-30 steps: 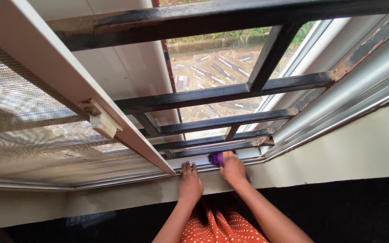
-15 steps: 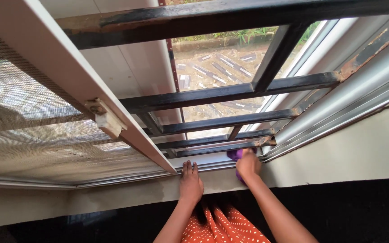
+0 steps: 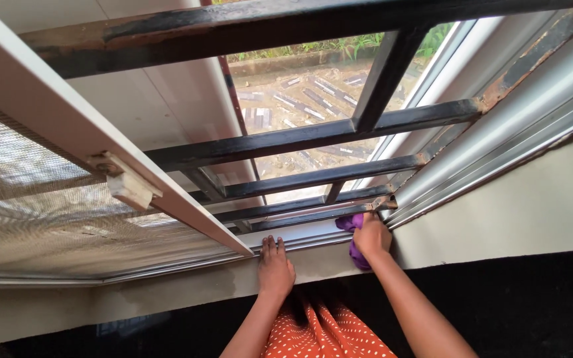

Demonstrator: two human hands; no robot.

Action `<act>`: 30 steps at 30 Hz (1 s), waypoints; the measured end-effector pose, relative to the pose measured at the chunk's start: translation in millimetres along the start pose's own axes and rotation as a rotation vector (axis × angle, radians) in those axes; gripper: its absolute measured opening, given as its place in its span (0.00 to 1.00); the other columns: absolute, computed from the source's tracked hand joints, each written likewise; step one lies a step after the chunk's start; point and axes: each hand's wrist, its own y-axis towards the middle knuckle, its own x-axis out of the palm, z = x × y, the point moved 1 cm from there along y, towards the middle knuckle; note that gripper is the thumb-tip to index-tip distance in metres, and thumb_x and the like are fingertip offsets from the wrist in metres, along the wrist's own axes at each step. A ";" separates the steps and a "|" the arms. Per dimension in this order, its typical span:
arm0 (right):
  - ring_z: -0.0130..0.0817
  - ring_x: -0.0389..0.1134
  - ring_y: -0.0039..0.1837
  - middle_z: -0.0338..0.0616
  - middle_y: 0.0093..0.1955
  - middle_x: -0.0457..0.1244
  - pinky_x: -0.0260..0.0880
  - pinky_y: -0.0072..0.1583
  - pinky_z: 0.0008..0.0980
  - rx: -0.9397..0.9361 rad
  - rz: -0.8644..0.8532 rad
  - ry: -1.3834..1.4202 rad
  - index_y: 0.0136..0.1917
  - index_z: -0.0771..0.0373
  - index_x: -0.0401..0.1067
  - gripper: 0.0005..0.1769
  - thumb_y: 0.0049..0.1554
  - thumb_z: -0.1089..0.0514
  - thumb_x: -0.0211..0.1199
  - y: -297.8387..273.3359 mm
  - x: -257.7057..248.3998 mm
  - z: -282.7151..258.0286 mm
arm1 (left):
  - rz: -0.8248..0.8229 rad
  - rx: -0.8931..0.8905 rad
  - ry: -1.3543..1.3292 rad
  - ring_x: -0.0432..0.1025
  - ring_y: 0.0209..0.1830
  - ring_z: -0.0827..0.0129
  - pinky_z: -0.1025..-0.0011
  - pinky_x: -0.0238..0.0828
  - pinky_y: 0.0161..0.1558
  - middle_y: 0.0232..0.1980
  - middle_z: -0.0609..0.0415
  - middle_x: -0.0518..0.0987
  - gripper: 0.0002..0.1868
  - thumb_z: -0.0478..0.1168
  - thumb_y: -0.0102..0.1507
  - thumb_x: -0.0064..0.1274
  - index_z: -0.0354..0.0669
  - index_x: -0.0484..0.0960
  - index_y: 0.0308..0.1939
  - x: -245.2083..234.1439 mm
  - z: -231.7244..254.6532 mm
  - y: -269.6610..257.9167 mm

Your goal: Cleaning a window frame and track with a purple cloth.

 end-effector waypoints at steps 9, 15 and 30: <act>0.48 0.74 0.55 0.55 0.58 0.68 0.76 0.55 0.43 -0.096 -0.009 -0.174 0.61 0.67 0.66 0.27 0.53 0.51 0.65 -9.2 18.8 -37.3 | 0.035 0.002 0.020 0.44 0.81 0.47 0.55 0.44 0.76 0.79 0.37 0.53 0.39 0.41 0.62 0.52 0.34 0.58 0.75 7.2 -1.2 -1.2; 0.53 0.71 0.53 0.55 0.50 0.68 0.73 0.56 0.48 -0.488 0.088 0.143 0.46 0.61 0.74 0.19 0.43 0.51 0.71 -40.7 70.5 -108.4 | 0.044 0.011 0.032 0.45 0.80 0.47 0.55 0.45 0.76 0.79 0.37 0.54 0.37 0.41 0.62 0.49 0.34 0.58 0.74 10.1 -3.3 -0.8; 0.52 0.74 0.52 0.59 0.56 0.67 0.76 0.53 0.46 -0.162 0.026 -0.125 0.54 0.65 0.73 0.23 0.49 0.50 0.69 10.0 30.8 -16.5 | 0.099 0.040 0.047 0.48 0.80 0.47 0.55 0.48 0.75 0.78 0.38 0.57 0.33 0.41 0.64 0.46 0.32 0.60 0.73 21.8 -9.8 4.2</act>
